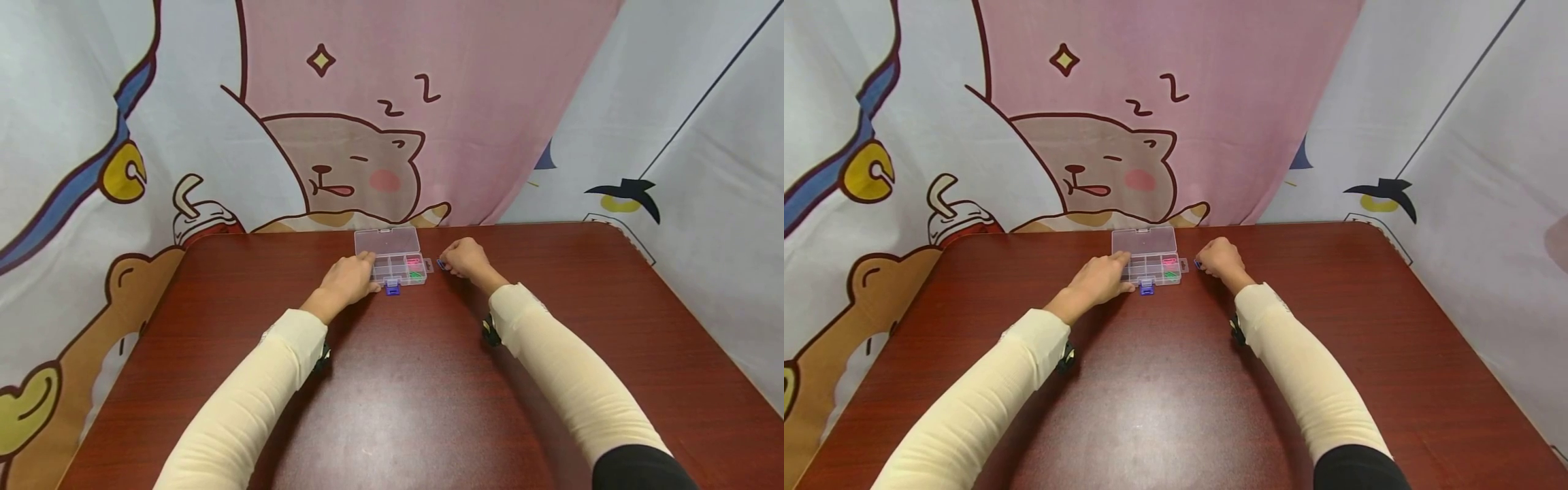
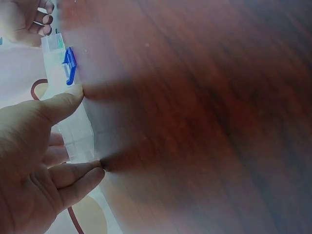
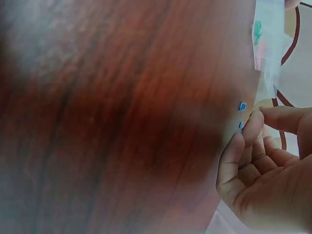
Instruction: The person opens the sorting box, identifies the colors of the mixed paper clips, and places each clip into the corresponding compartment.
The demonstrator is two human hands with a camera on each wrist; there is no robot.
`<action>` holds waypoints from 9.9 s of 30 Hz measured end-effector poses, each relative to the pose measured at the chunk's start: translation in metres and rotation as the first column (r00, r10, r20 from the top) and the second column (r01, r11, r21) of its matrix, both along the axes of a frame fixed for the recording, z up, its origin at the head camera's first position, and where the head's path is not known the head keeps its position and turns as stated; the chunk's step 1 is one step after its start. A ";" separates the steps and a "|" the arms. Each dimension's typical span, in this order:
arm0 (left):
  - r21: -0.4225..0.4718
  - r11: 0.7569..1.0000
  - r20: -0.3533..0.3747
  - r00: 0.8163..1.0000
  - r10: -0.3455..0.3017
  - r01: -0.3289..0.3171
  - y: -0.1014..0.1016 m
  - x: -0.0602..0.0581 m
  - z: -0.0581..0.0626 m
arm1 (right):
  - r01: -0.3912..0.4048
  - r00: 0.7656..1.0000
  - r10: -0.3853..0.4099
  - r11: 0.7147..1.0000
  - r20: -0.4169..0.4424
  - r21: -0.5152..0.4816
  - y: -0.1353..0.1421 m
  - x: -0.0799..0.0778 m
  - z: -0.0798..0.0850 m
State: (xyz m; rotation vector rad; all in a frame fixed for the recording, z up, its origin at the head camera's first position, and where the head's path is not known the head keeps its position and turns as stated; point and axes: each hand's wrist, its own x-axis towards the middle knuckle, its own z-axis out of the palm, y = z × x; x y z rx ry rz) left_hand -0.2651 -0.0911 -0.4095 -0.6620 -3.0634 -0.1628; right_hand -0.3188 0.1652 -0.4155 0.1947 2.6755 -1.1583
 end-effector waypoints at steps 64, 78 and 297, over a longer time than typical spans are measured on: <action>-0.014 1.000 0.018 1.000 0.009 -0.009 -0.001 -0.001 0.000 | -0.031 0.999 0.036 0.993 -0.041 0.114 -0.005 0.007 0.003; 0.002 1.000 0.016 1.000 0.019 -0.019 -0.001 -0.001 -0.001 | -0.062 0.993 0.062 0.998 -0.100 -0.003 -0.040 0.014 0.018; 0.021 1.000 0.009 1.000 0.017 -0.017 -0.001 0.000 -0.004 | -0.170 0.984 0.170 0.985 -0.049 0.002 -0.060 0.031 0.020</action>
